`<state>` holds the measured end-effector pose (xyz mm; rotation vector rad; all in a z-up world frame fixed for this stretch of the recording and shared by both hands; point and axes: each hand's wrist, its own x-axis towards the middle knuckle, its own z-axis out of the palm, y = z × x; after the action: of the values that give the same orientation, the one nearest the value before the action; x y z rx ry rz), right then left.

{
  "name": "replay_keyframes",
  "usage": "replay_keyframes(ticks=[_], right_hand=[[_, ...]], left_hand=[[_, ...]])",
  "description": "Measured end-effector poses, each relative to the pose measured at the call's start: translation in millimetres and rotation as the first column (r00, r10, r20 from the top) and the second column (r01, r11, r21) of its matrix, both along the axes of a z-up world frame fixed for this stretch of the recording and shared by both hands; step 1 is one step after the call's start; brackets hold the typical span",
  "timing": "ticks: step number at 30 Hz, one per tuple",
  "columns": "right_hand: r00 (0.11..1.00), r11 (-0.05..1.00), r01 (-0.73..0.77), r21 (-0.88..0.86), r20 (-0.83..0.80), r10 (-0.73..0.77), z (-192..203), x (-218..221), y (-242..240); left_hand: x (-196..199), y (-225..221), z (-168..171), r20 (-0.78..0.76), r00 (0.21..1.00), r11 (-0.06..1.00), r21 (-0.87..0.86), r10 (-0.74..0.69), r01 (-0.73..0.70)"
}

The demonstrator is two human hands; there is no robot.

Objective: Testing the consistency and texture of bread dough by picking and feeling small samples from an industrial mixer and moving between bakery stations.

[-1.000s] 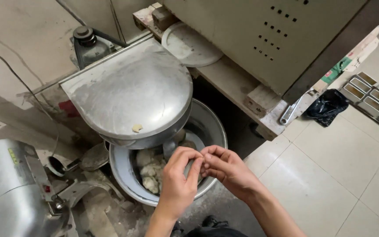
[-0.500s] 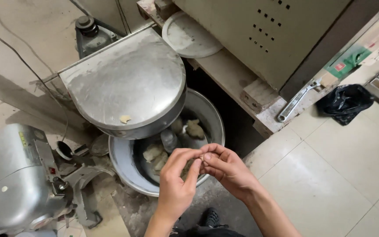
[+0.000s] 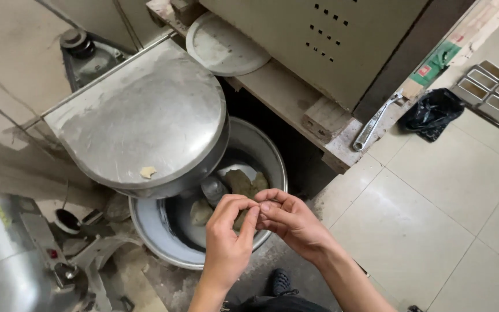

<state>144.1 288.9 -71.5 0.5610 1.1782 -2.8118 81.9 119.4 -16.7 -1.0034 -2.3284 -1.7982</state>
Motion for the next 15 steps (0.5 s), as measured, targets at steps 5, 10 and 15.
replay_keyframes(ticks=[5, 10, 15], right_hand=[[0.998, 0.998, 0.064, 0.025, 0.001, -0.064, 5.0, -17.8, -26.6], [0.986, 0.987, 0.157, 0.044, 0.044, -0.159, 4.7, -31.8, -50.1], [0.967, 0.97, 0.179, 0.167, 0.153, -0.205, 7.6, -44.3, -89.0]], left_hand=[[-29.9, -21.0, 1.7, -0.025, 0.996, 0.997, 0.01, -0.08, 0.08], [-53.2, -44.9, -3.9, 0.026, 0.995, 0.994, 0.048, -0.095, 0.093], [-71.0, -76.3, -18.7, -0.09, 0.981, 0.984, -0.057, -0.172, 0.168]])
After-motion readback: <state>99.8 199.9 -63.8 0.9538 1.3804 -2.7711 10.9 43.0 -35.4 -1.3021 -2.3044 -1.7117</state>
